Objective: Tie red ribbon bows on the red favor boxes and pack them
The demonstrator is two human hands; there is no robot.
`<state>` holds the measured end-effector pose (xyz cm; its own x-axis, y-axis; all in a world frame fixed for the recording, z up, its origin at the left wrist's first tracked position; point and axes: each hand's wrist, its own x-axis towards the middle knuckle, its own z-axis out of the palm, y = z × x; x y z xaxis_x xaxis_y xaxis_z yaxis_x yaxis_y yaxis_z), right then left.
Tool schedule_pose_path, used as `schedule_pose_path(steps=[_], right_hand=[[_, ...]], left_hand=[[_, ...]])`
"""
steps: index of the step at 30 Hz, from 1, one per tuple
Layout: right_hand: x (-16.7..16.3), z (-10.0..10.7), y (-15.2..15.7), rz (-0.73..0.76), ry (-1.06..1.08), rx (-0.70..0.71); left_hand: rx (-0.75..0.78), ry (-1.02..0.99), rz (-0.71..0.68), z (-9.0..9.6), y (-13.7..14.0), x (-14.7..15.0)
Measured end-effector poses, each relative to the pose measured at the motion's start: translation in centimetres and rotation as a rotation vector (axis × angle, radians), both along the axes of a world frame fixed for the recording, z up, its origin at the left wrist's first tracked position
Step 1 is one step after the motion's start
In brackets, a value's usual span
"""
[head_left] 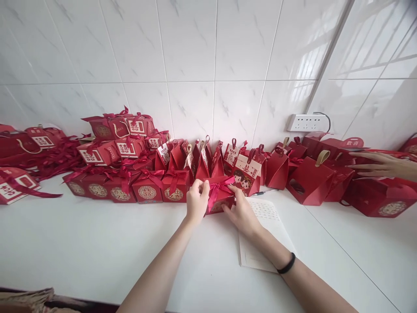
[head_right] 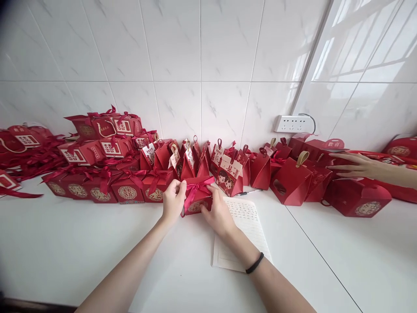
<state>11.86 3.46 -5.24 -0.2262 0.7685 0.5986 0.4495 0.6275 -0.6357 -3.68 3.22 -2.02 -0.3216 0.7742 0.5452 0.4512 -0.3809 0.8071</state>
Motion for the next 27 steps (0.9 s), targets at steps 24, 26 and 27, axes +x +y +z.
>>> schedule_pose_path(steps=[24, 26, 27], right_hand=[[-1.4, 1.7, -2.4, -0.202, -0.399, 0.654], [-1.7, 1.7, -2.6, -0.146, -0.378, 0.658], [-1.7, 1.7, -2.7, -0.122, -0.365, 0.64]], left_hand=[[0.047, -0.016, -0.264, -0.6, 1.0, -0.5], [0.065, 0.034, -0.269, -0.5, 0.8, -0.6], [0.071, 0.058, -0.275, -0.4, 0.8, -0.7]])
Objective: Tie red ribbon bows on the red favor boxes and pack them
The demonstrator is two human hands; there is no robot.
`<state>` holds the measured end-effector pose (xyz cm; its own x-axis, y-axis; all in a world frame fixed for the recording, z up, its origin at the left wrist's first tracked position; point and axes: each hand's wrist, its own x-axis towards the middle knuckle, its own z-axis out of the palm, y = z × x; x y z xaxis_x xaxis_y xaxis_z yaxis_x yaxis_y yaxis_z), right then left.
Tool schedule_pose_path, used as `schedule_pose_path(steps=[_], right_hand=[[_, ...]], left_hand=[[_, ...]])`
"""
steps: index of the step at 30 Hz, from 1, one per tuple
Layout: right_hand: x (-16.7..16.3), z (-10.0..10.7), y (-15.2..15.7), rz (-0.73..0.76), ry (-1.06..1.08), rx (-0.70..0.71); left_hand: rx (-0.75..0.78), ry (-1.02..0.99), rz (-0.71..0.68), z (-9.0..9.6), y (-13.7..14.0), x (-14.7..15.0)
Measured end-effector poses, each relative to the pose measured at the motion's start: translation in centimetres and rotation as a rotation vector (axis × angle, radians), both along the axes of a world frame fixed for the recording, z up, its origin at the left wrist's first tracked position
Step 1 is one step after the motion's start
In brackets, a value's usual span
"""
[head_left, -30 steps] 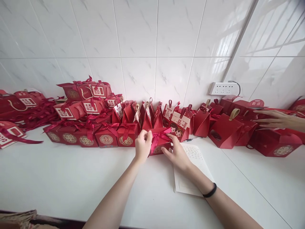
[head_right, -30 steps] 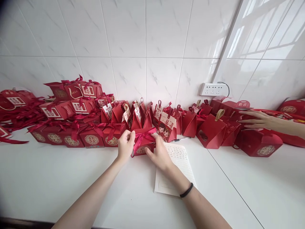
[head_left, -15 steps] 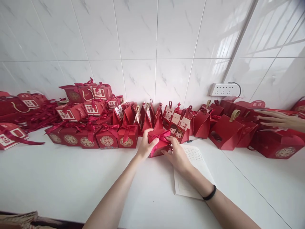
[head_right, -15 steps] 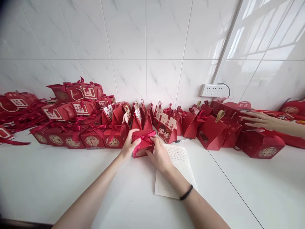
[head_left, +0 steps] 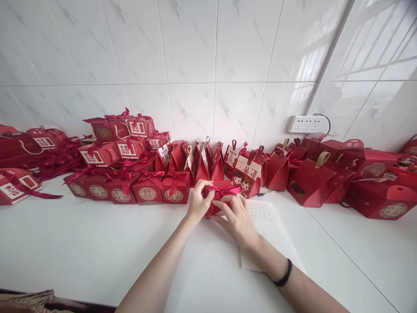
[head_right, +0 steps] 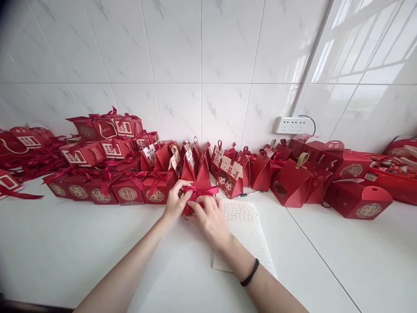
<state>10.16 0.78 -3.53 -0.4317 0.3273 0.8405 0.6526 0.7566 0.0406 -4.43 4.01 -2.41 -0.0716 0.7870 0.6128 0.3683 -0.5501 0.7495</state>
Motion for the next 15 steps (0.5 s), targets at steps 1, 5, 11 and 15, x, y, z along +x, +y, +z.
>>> schedule_pose_path(steps=[1, 5, 11, 15], right_hand=[[0.0, 0.0, 0.0, 0.02, 0.01, -0.021], [0.3, 0.2, 0.1, 0.058, 0.038, -0.073], [0.0, 0.3, -0.8, 0.112, 0.011, -0.135], [-0.2, 0.3, -1.2, 0.146, 0.049, -0.14]], left_hand=[[0.01, 0.021, -0.008, 0.1, 0.0, -0.1], [0.065, 0.081, -0.06, 0.4, -0.2, -0.3], [0.058, 0.183, -0.17, 1.1, -1.0, -0.1], [-0.007, 0.174, -0.212, 1.6, -1.3, 0.1]])
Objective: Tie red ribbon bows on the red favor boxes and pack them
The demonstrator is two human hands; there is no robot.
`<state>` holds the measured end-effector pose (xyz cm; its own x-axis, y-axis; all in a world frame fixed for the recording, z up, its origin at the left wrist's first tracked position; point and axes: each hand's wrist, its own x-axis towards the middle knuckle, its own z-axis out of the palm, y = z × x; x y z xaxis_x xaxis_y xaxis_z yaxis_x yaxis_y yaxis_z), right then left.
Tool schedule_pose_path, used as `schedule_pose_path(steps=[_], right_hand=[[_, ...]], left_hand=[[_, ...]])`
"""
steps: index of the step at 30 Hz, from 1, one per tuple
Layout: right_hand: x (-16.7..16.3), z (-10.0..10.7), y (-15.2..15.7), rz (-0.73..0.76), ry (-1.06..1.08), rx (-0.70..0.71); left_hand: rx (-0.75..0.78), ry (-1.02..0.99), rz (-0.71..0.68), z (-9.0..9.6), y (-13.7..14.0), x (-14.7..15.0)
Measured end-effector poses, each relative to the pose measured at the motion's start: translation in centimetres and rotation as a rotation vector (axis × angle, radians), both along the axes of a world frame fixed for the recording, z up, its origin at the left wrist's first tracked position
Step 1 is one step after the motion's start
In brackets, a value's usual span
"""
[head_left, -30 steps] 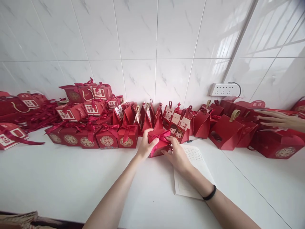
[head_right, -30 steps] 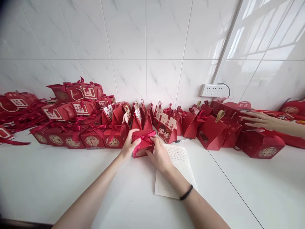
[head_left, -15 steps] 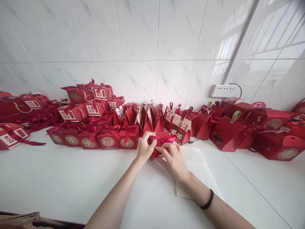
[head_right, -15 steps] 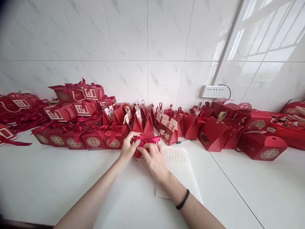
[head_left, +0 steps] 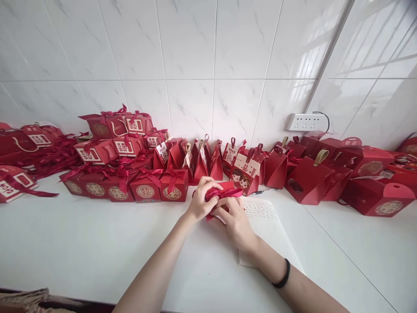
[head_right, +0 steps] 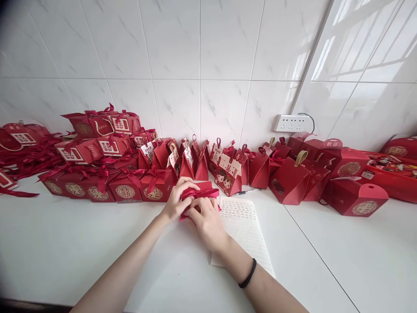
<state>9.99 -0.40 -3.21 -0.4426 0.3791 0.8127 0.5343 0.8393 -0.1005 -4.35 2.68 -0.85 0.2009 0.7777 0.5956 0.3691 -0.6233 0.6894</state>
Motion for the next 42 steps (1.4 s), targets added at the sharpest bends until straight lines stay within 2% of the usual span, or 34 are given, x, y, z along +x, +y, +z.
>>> schedule_pose_path(steps=[4, 12, 24, 30, 37, 40, 42], right_hand=[[0.2, -0.1, 0.2, 0.05, 0.052, 0.042], [0.4, -0.1, -0.1, 0.094, 0.0, 0.066], [0.3, -0.1, -0.8, 0.179, -0.01, 0.022], [-0.3, -0.5, -1.0, 0.112, 0.011, -0.046], [-0.4, 0.1, -1.0, 0.196, -0.05, 0.056], [0.9, 1.2, -0.1, 0.197, 0.061, -0.033], [2.4, 1.9, 1.0, 0.085, 0.212, -0.201]], left_hand=[[-0.062, -0.005, 0.027, 0.2, 0.1, 0.1], [-0.18, 0.041, 0.095, 0.4, -0.1, 0.6], [-0.16, 0.04, 0.069, 0.4, 0.0, 0.5], [-0.164, 0.022, 0.075, 0.5, 0.1, 0.5], [-0.149, 0.013, 0.075, 0.2, 0.5, 0.4], [-0.146, 0.024, 0.06, 0.2, 0.5, 0.3], [-0.16, 0.037, 0.056, 0.2, 0.4, 0.3]])
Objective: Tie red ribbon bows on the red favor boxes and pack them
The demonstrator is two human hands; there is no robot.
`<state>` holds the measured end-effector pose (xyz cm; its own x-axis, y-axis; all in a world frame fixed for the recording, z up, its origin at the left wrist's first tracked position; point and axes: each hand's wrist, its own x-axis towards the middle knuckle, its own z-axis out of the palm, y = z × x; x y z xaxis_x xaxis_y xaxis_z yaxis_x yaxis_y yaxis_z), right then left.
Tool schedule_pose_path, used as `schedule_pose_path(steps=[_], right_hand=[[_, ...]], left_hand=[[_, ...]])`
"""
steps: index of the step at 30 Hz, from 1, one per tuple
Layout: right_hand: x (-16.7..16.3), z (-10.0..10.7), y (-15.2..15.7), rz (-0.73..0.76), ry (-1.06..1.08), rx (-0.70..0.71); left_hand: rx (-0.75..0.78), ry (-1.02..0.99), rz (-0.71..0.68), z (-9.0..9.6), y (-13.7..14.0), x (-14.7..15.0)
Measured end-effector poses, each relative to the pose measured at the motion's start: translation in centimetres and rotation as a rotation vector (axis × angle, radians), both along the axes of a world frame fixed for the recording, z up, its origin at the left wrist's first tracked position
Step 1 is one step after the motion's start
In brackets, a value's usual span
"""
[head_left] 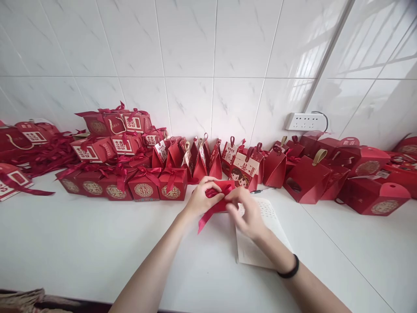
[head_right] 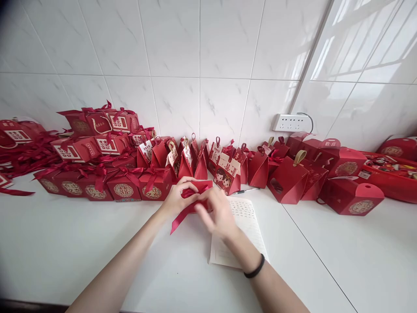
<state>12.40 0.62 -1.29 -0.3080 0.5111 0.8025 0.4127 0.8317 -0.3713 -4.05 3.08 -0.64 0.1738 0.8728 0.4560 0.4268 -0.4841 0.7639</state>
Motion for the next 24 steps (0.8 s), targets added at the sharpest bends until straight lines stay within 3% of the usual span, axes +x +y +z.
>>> schedule_pose_path(steps=[2, 4, 6, 8, 10, 16, 24], right_hand=[[1.6, 0.6, 1.3, -0.126, 0.048, -0.272], [2.8, 1.0, 2.4, -0.162, -0.015, -0.556], [3.5, 1.2, 3.0, -0.063, -0.066, -0.763], [3.8, 1.4, 3.1, 0.106, -0.048, -0.885], [3.9, 1.6, 3.0, 0.222, -0.029, -0.944], [4.7, 2.3, 2.9, 0.166, -0.193, -1.041], [5.7, 1.6, 3.1, 0.312, -0.335, -1.122]], left_hand=[[-0.021, 0.0, -0.001, 0.0, -0.1, 0.0], [-0.03, -0.014, -0.007, 0.0, -0.2, 0.0], [-0.021, -0.023, -0.005, 0.0, -0.2, 0.1], [-0.01, -0.013, 0.001, 0.0, -0.2, 0.1], [-0.006, 0.0, 0.0, 0.0, -0.2, 0.1], [-0.024, -0.015, 0.006, 0.1, -0.2, 0.0], [-0.021, -0.01, -0.002, 0.1, 0.0, -0.1]])
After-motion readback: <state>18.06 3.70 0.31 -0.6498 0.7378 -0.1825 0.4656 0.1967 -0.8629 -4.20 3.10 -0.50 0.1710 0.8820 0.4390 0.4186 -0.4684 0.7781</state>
